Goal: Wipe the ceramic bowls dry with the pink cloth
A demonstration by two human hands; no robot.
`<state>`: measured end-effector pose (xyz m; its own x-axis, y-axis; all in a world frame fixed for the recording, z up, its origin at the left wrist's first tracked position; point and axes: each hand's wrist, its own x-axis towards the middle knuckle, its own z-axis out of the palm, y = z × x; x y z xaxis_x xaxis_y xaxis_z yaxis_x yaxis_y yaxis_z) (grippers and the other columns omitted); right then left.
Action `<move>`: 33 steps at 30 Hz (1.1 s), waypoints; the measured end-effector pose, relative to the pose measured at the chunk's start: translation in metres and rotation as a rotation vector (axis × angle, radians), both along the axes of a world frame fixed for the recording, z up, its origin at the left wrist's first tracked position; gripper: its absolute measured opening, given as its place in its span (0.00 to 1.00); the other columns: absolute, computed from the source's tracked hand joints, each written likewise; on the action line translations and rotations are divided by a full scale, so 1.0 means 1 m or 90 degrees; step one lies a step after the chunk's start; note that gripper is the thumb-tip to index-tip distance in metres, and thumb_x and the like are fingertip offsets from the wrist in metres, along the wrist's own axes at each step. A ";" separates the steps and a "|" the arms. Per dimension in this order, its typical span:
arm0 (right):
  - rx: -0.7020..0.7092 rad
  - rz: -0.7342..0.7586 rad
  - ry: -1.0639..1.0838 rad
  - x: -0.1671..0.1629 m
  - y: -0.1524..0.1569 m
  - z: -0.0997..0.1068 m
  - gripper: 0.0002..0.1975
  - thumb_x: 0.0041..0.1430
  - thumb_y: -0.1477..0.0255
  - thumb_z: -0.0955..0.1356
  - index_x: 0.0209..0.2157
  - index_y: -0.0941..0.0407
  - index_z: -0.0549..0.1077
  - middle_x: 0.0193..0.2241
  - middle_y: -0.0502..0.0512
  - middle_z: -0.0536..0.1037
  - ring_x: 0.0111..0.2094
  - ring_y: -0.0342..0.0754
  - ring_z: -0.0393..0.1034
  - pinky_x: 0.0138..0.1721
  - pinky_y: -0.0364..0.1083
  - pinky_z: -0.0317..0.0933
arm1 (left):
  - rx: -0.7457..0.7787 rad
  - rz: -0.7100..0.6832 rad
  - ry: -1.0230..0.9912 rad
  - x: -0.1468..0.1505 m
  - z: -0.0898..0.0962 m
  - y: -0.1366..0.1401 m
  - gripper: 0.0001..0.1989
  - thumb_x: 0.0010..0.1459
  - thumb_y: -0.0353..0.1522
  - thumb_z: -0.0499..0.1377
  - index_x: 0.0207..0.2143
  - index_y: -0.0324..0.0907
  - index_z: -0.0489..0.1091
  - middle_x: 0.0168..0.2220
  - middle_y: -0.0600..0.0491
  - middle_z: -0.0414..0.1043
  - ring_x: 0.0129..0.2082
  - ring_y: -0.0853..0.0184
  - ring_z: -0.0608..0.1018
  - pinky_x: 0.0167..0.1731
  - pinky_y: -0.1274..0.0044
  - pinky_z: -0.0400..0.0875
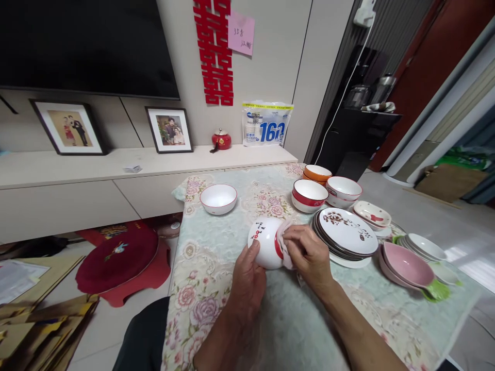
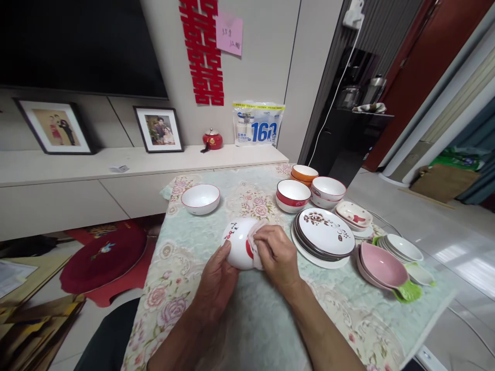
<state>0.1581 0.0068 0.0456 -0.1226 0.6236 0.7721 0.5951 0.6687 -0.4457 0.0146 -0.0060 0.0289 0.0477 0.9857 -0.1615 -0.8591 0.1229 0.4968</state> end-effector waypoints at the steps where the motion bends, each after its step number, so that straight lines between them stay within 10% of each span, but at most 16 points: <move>1: 0.012 -0.029 -0.015 0.001 0.002 -0.002 0.08 0.65 0.78 0.65 0.37 0.54 0.75 0.35 0.56 0.78 0.38 0.50 0.74 0.40 0.50 0.69 | -0.001 -0.001 -0.002 0.001 0.000 0.000 0.16 0.57 0.33 0.66 0.47 0.36 0.76 0.46 0.45 0.82 0.54 0.55 0.77 0.57 0.66 0.68; 10: -0.056 0.064 0.025 -0.007 -0.006 0.002 0.08 0.63 0.78 0.66 0.37 0.52 0.76 0.34 0.54 0.79 0.38 0.49 0.75 0.39 0.48 0.69 | -0.022 0.000 0.006 -0.002 -0.002 0.002 0.15 0.56 0.34 0.66 0.45 0.37 0.77 0.46 0.46 0.81 0.54 0.55 0.78 0.58 0.67 0.67; 17: -0.134 -0.078 0.211 0.011 0.013 -0.007 0.07 0.59 0.71 0.68 0.35 0.53 0.79 0.36 0.57 0.80 0.40 0.53 0.74 0.45 0.53 0.68 | 0.028 -0.013 0.082 -0.001 0.006 -0.005 0.14 0.55 0.34 0.67 0.44 0.40 0.78 0.44 0.47 0.82 0.52 0.55 0.78 0.53 0.68 0.69; 21: -0.214 -0.102 0.286 0.014 0.019 -0.011 0.10 0.61 0.68 0.65 0.36 0.56 0.78 0.30 0.55 0.81 0.29 0.50 0.73 0.32 0.49 0.68 | 0.070 -0.026 0.166 -0.003 0.009 -0.008 0.13 0.51 0.35 0.69 0.38 0.40 0.77 0.34 0.50 0.81 0.43 0.56 0.79 0.44 0.71 0.71; 30: 0.023 0.083 -0.018 -0.015 -0.017 0.003 0.13 0.61 0.78 0.66 0.44 0.51 0.79 0.37 0.56 0.77 0.39 0.51 0.69 0.42 0.52 0.64 | 0.108 -0.030 0.415 -0.004 -0.002 -0.012 0.09 0.51 0.34 0.68 0.29 0.41 0.71 0.23 0.60 0.67 0.24 0.71 0.66 0.27 0.79 0.61; 33: -0.067 0.044 0.134 -0.006 -0.006 0.002 0.11 0.61 0.73 0.68 0.43 0.52 0.80 0.40 0.57 0.77 0.44 0.53 0.69 0.49 0.54 0.62 | 0.110 -0.073 0.413 -0.005 -0.003 -0.011 0.11 0.49 0.35 0.68 0.27 0.41 0.69 0.22 0.59 0.66 0.23 0.71 0.65 0.25 0.79 0.59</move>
